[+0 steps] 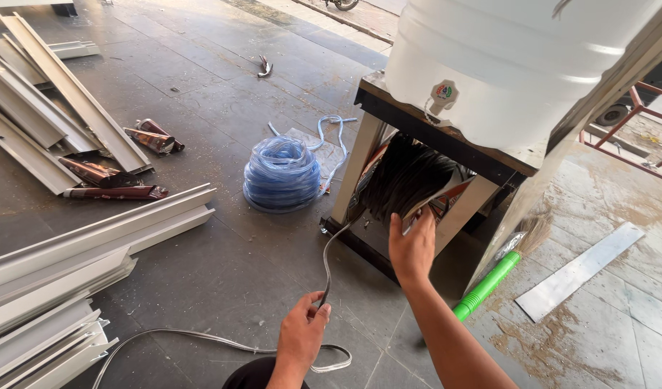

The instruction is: The person inserts a thin wire into the channel of a white aluminum profile, using a blue tool to guide it. They repeat this process for several profiles, then move to a nearby stand to organize a bundle of black wires.

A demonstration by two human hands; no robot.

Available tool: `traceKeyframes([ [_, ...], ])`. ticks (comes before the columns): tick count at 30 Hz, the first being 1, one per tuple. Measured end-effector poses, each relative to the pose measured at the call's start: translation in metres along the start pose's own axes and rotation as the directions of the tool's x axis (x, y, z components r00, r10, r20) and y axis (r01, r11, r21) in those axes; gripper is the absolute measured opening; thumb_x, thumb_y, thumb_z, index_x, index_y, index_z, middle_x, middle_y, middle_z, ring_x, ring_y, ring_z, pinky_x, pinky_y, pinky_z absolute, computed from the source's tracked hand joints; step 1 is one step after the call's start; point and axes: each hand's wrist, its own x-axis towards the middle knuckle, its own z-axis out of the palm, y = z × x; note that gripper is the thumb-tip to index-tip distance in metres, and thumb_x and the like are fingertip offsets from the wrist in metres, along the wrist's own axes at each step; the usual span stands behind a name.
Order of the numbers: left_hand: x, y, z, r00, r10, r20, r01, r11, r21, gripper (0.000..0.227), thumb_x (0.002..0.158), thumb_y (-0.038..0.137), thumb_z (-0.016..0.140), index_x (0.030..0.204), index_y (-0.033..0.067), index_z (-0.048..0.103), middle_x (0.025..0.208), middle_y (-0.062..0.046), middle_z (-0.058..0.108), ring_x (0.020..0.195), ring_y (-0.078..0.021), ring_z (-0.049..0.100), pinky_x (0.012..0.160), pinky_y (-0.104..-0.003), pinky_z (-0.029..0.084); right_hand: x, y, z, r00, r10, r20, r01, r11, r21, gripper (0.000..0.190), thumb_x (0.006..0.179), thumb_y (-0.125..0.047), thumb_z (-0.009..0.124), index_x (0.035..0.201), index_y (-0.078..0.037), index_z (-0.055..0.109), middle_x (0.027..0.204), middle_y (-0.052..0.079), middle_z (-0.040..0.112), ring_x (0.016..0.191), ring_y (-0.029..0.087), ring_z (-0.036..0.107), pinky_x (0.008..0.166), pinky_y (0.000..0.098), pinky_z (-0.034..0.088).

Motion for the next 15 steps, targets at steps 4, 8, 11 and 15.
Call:
traceKeyframes([
  [4,0.001,0.000,0.001,1.000,-0.020,0.015,0.020,1.000,0.017,0.040,0.095,0.031,0.063,0.131,0.0137,0.066,0.082,-0.001,0.072,0.079,-0.0116,0.069,0.076,-0.030,0.056,0.001,-0.001,0.014,0.998,0.015,-0.054,-0.013,0.999,0.042,0.059,0.097,-0.021,0.064,0.145,0.002,0.040,0.138,0.024,0.057,0.127,0.041,0.057,0.101,0.0505,0.048],
  [8,-0.001,0.004,0.001,0.999,-0.035,0.022,0.034,0.999,0.032,0.040,0.095,0.031,0.062,0.132,0.0143,0.065,0.081,0.000,0.071,0.077,-0.0101,0.068,0.076,-0.029,0.056,-0.002,-0.003,0.017,0.993,0.120,-0.022,-0.118,0.989,0.092,0.073,0.089,-0.018,0.067,0.149,0.001,0.030,0.142,0.026,0.052,0.127,0.043,0.055,0.100,0.0505,0.048],
  [11,-0.002,0.005,0.000,0.999,-0.029,0.032,0.028,0.999,0.045,0.040,0.096,0.032,0.061,0.132,0.0134,0.065,0.081,-0.001,0.070,0.076,-0.0112,0.067,0.073,-0.030,0.056,-0.001,-0.004,0.015,0.994,0.102,-0.033,-0.098,0.990,0.102,0.082,0.088,-0.015,0.066,0.155,0.000,0.023,0.145,0.027,0.049,0.129,0.044,0.054,0.101,0.0499,0.048],
  [15,-0.002,0.005,0.001,0.998,-0.046,0.042,0.043,0.996,0.074,0.041,0.097,0.033,0.061,0.133,0.0141,0.064,0.083,0.000,0.071,0.080,-0.0098,0.069,0.076,-0.028,0.057,0.003,-0.010,0.007,0.983,0.179,0.038,-0.182,0.977,0.109,0.082,0.087,-0.014,0.065,0.157,-0.003,0.022,0.144,0.025,0.050,0.130,0.041,0.055,0.104,0.0490,0.047],
])
